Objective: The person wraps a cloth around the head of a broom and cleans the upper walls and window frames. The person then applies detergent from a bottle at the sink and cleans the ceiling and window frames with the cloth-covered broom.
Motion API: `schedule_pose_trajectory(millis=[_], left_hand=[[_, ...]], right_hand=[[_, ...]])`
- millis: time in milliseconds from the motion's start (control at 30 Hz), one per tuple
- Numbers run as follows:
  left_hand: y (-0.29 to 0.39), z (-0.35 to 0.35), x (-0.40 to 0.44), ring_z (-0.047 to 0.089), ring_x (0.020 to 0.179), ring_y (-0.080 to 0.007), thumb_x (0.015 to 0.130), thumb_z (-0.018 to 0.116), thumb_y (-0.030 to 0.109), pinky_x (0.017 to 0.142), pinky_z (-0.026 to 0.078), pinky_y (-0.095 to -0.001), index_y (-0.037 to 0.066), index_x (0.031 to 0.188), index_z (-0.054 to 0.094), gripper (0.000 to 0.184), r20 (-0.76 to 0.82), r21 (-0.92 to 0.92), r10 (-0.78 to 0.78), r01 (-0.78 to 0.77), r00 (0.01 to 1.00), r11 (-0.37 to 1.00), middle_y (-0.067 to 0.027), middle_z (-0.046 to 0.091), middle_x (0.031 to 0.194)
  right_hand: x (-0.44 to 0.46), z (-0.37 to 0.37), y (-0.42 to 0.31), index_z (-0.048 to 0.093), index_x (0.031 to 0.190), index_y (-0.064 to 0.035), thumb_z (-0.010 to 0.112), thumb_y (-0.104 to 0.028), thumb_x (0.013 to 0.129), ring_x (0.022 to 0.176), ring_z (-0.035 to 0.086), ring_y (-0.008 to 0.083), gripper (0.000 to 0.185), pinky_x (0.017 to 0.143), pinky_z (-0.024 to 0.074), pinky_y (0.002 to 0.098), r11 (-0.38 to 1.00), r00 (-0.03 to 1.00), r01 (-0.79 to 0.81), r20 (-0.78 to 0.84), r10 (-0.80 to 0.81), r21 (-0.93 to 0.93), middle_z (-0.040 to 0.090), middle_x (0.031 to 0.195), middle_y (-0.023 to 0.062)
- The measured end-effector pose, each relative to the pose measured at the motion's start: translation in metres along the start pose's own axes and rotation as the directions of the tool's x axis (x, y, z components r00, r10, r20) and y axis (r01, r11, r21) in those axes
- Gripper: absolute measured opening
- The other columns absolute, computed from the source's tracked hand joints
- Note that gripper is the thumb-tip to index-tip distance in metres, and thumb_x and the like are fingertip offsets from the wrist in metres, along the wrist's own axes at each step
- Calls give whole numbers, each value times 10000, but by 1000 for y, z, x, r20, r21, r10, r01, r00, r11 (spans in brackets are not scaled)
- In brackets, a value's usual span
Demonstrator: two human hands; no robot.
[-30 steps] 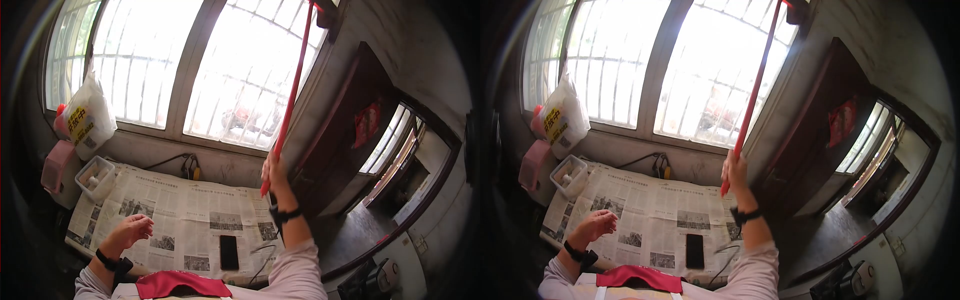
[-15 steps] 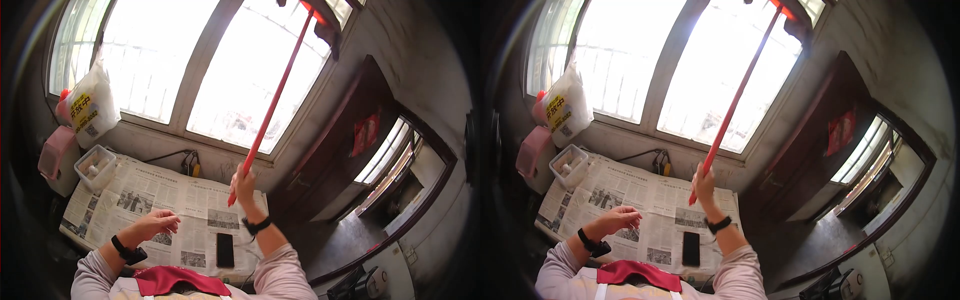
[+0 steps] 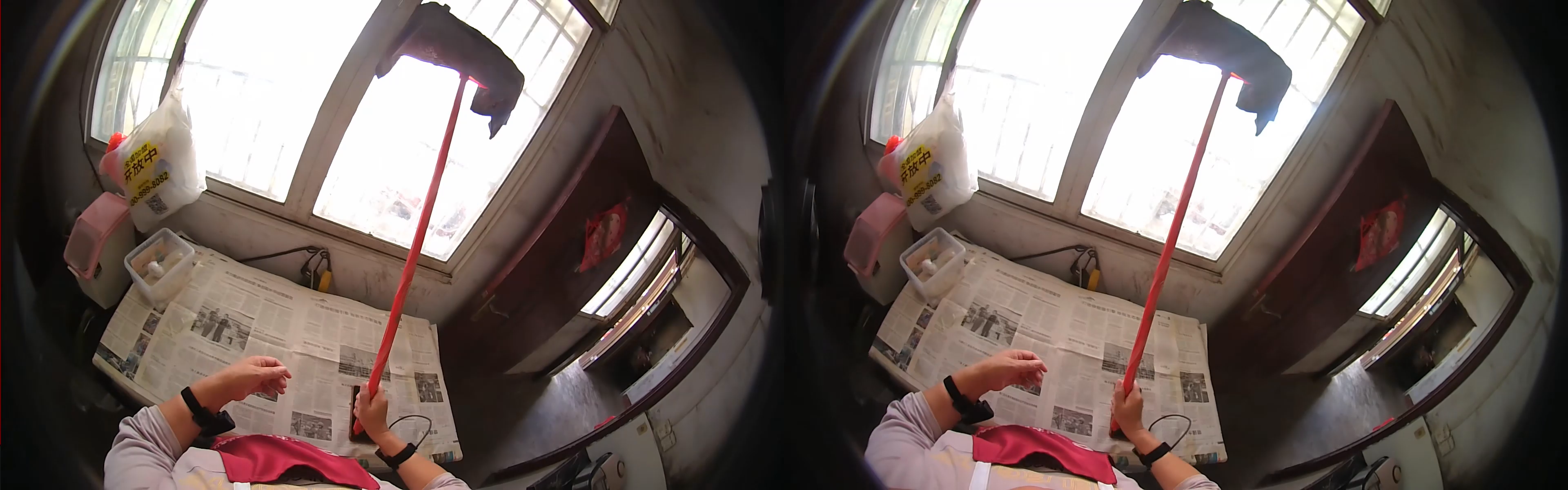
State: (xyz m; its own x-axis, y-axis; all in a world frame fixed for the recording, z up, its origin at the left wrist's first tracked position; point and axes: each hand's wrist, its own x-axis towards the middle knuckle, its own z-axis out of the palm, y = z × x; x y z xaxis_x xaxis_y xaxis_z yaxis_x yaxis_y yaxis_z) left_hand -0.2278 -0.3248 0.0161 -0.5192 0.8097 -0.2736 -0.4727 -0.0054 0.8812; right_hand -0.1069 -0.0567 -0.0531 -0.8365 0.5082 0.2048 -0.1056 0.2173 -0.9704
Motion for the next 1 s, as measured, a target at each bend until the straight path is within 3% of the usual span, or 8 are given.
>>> schedule_pose_trajectory(millis=[133,400,633,767,800,900,933,1000], left_hand=[[-2,-5,7,607,783,-119,903,523,255,658,476,-230,46,988,565,230,28,-2,44,-44,999,999,-28,611,818],[28,27,6,599,814,-120,916,503,292,681,469,-231,43,1040,541,281,66,122,103,-111,992,986,-43,608,872],[49,54,45,509,1040,-175,915,474,389,823,453,-310,45,1252,371,493,-58,50,427,-424,903,904,-104,487,1157],[56,67,49,541,1008,-165,912,490,368,822,456,-295,41,1273,356,505,86,44,482,-486,872,873,-94,533,1107],[57,79,44,573,765,-108,894,549,296,663,462,-237,35,1151,453,379,44,-63,525,-523,850,850,-41,575,874],[33,60,63,475,557,-68,884,564,230,496,386,-201,58,942,517,187,-17,54,482,-480,876,876,13,501,690],[38,73,51,360,472,-42,870,574,192,416,290,-201,76,828,510,139,-153,-1,469,-474,870,880,54,404,596],[29,65,50,367,475,-38,867,578,196,414,291,-199,78,831,514,139,-95,17,437,-437,895,899,55,408,592]], right_hand=[[65,2,-45,408,835,-82,480,-264,921,362,441,80,214,313,365,233,961,977,204,-20,-211,-187,418,495,-13],[155,17,-240,384,815,-76,494,-310,916,371,417,81,279,319,361,230,968,976,149,129,-178,201,399,534,-5],[138,62,-241,400,867,-69,504,-315,913,518,490,120,271,455,465,279,939,907,8,392,-151,343,451,639,34],[119,79,-209,420,888,-53,516,-291,909,548,535,144,258,484,493,292,948,883,-2,445,-147,317,501,670,54],[115,82,-202,430,897,-44,518,-274,909,571,554,151,247,500,499,292,956,864,-21,487,-130,293,520,687,62],[111,86,-192,461,931,-23,530,-232,904,610,585,155,221,526,503,271,948,845,-131,533,-46,289,552,715,74],[114,87,-191,462,939,-25,535,-225,901,612,587,152,217,526,503,269,960,839,-41,532,-118,277,553,714,73],[125,88,-208,466,960,-29,552,-217,889,637,597,161,218,547,505,272,949,853,95,468,-233,300,550,707,72]])
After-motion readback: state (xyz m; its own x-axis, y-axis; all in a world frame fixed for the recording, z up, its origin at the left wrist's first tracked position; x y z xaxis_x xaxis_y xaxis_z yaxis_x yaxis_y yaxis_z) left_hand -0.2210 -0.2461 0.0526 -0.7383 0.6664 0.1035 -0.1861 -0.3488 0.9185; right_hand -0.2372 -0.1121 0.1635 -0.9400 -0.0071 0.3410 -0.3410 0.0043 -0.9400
